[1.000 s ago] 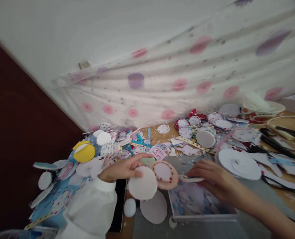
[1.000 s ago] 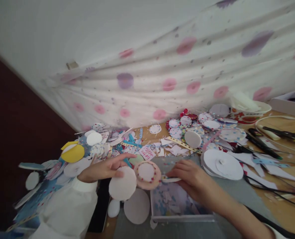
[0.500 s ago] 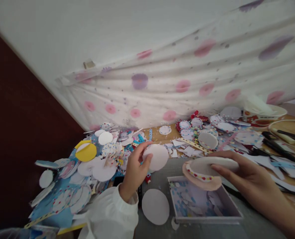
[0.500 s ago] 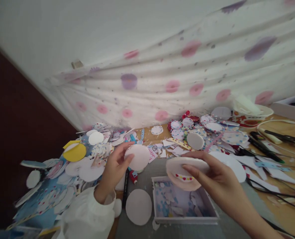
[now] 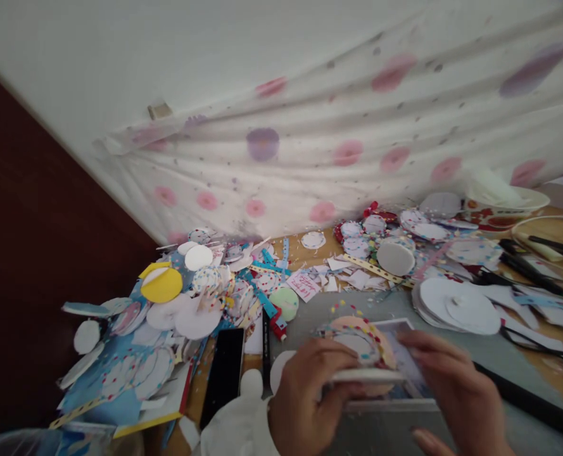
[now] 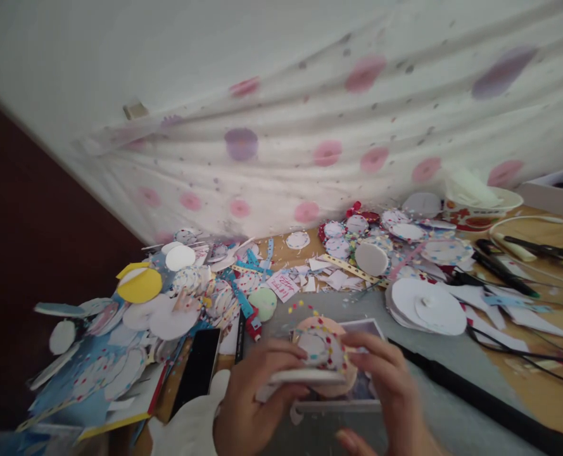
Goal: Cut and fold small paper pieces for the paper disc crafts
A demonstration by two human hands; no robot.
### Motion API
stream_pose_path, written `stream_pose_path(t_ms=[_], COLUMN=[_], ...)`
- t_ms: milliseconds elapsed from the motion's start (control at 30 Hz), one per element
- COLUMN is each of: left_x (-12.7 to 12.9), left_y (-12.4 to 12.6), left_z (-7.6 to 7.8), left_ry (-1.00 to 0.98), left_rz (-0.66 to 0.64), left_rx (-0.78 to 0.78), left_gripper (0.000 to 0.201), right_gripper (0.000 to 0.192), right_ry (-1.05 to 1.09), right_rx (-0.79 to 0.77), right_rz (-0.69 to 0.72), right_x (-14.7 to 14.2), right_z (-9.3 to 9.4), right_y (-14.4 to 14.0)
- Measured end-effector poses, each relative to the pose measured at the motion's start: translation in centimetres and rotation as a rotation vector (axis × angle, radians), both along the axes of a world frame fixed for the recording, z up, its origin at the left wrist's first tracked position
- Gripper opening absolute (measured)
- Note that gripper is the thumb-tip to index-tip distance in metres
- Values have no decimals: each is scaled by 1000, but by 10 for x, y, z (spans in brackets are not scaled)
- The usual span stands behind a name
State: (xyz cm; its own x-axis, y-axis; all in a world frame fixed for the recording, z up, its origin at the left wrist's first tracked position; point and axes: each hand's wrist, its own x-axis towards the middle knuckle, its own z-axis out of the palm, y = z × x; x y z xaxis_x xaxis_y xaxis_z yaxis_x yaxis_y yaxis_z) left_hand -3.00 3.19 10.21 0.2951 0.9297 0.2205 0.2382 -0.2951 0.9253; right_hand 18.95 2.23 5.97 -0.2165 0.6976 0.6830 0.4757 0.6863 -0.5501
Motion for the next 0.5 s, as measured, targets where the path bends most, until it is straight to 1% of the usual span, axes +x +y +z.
stream_pose_path(t_ms=[67, 100, 133, 167, 200, 233, 300, 367, 433, 500], left_x=[-5, -7, -9, -11, -13, -16, -25, -39, -55, -71], left_y=[3, 4, 5, 7, 9, 12, 17, 24, 29, 31], left_z=[-5, -8, -11, -13, -14, -13, -5, 8, 24, 39], left_ry=[-148, -229, -303, -368, -421, -458, -519, -577, -606, -585], left_rz=[200, 299, 379, 436, 468, 482, 518, 616, 717, 748], left_rx=[-46, -85, -129, -169, -197, -221, -250, -244, -212, -192], left_gripper=[21, 23, 28, 33, 38, 40, 44, 48, 50, 50], right_gripper=[75, 84, 89, 88, 83, 73, 54, 43, 37, 29], right_ry=[-56, -121, -189, -236, -259, -262, -252, -230, -174, -100], right_rx=[-17, -36, -64, -95, -125, -151, -168, -127, -81, -72], right_rz=[-15, -32, -36, -25, -3, 22, 73, 85, 65, 16], right_x=[1, 0, -2, -4, -6, -6, -2, 8, 18, 25], right_z=[-8, -14, -19, -24, -29, -34, -38, -37, -32, -24], right_y=[2, 5, 10, 14, 19, 24, 31, 33, 31, 26])
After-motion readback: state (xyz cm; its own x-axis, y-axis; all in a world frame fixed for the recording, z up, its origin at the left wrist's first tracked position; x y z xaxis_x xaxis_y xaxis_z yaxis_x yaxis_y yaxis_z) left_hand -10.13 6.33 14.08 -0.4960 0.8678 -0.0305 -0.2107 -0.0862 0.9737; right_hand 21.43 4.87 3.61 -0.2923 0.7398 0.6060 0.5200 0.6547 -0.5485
